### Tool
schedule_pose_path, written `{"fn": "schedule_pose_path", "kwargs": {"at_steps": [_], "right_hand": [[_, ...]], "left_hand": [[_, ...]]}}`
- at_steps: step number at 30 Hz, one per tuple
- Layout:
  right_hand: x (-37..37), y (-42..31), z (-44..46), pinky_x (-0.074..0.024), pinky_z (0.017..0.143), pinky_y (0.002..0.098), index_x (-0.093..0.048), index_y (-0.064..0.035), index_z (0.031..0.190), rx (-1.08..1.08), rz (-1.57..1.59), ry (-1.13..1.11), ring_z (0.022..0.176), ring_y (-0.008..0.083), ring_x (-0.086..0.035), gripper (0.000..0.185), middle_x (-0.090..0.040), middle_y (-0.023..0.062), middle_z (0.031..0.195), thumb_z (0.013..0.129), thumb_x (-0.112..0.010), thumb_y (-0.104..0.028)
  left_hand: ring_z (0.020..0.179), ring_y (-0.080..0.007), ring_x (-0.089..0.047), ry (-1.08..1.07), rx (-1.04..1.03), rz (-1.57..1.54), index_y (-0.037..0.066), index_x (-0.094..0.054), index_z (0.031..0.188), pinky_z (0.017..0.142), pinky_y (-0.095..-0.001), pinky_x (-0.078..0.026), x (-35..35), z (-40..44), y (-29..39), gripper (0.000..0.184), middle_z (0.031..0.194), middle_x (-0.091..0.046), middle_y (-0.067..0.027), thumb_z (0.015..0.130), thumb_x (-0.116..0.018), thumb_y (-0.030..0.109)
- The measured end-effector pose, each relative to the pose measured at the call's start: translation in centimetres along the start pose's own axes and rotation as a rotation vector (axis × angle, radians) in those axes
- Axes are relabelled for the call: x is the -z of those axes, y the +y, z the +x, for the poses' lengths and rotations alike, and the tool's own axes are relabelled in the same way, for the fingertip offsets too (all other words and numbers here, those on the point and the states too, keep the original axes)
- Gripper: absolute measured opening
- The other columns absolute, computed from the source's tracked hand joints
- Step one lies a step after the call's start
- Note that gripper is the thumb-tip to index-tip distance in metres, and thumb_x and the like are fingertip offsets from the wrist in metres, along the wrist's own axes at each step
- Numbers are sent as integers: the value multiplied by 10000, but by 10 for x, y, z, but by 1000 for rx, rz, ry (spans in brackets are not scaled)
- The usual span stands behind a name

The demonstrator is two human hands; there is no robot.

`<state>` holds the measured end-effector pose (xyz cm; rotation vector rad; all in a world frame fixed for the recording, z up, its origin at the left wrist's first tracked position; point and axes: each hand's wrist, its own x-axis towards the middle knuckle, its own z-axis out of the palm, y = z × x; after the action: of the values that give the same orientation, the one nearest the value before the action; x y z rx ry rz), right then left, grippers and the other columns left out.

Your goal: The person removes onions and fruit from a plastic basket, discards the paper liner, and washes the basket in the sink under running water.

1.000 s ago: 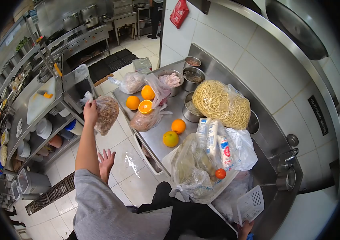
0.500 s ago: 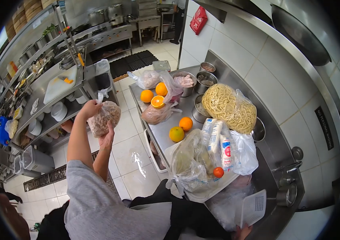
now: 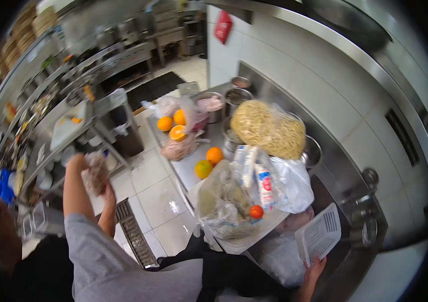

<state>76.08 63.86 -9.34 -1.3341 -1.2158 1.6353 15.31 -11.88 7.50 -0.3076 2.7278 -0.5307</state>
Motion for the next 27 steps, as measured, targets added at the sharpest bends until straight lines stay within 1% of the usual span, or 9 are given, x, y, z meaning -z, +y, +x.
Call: {"fn": "schedule_pose_path", "kwargs": {"at_steps": [7, 9, 12, 17, 18, 21, 24, 25, 27], "right_hand": [[41, 43, -23, -511, 857, 450, -302, -99, 1367, 121, 40, 41, 1099, 265, -529, 480, -484, 116, 1270, 923, -480, -48], [30, 16, -46, -515, 834, 440, -295, -118, 1370, -123, 121, 66, 1121, 276, -520, 510, -486, 111, 1274, 903, -470, -12], [34, 12, -46, -505, 828, 396, -314, -101, 1352, 6, 86, -38, 1122, 240, -521, 536, -503, 92, 1259, 859, -453, 55], [20, -46, -28, -451, 894, 313, -334, -77, 1340, 187, 48, -281, 1111, 178, -515, 534, -519, 86, 1233, 845, -463, 73], [16, -63, -28, -436, 910, 301, -334, -71, 1340, 226, 52, -356, 1112, 175, -512, 527, -518, 87, 1232, 849, -467, 66], [13, -87, -16, -427, 918, 313, -334, -49, 1333, 264, -120, -463, 1117, 188, -507, 496, -517, 101, 1233, 865, -472, 39], [42, -96, 45, -417, 932, 333, -440, -22, 1249, 226, -212, -718, 1105, 223, -513, 367, -537, 122, 1181, 905, -533, -110], [63, -124, 75, -457, 846, 331, -546, -12, 1118, 598, -425, -700, 971, 218, -558, 286, -574, 108, 1052, 942, -509, -235], [84, -139, 156, -465, 630, 336, -609, -25, 994, 529, -380, -160, 691, 172, -536, 340, -570, 81, 846, 963, -448, -322]], "left_hand": [[1161, -336, -537, 76, -325, -13, 51, -625, 1161, 980, -434, -432, -38, 59, -2, 666, 1201, -590, -207, 602, -809, 361], [1268, -354, -425, 477, -293, -305, 36, -519, 1285, 1036, -444, -375, 39, -41, 108, 671, 1343, -467, -213, 708, -743, 297], [1316, -322, -372, 802, -977, -766, 22, -448, 1341, 1059, -400, -337, 105, -142, 250, 590, 1403, -396, -193, 803, -643, 167], [1350, -235, -306, -465, -1619, -1187, 26, -271, 1447, 1069, -397, -305, 100, -461, 421, 685, 1506, -257, -142, 842, -582, 111], [1369, -249, -256, -407, -1690, -1043, 49, -137, 1483, 1102, -401, -233, 78, -490, 451, 789, 1535, -161, -144, 841, -590, 114], [1277, -277, -382, -1245, -1140, -1345, 44, -181, 1442, 1059, -435, -311, 12, -535, 531, 739, 1400, -371, -162, 842, -609, 103], [1227, -285, -440, -1381, -948, -1480, 40, -262, 1398, 1033, -432, -352, -11, -545, 551, 666, 1318, -464, -147, 822, -596, 57], [1215, -291, -451, -1348, -945, -1495, 43, -276, 1392, 1031, -432, -353, -17, -549, 553, 653, 1310, -470, -146, 822, -593, 62], [1202, -297, -462, -1294, -905, -1528, 46, -290, 1385, 1030, -433, -355, -26, -554, 552, 639, 1302, -475, -144, 821, -590, 67]]}}
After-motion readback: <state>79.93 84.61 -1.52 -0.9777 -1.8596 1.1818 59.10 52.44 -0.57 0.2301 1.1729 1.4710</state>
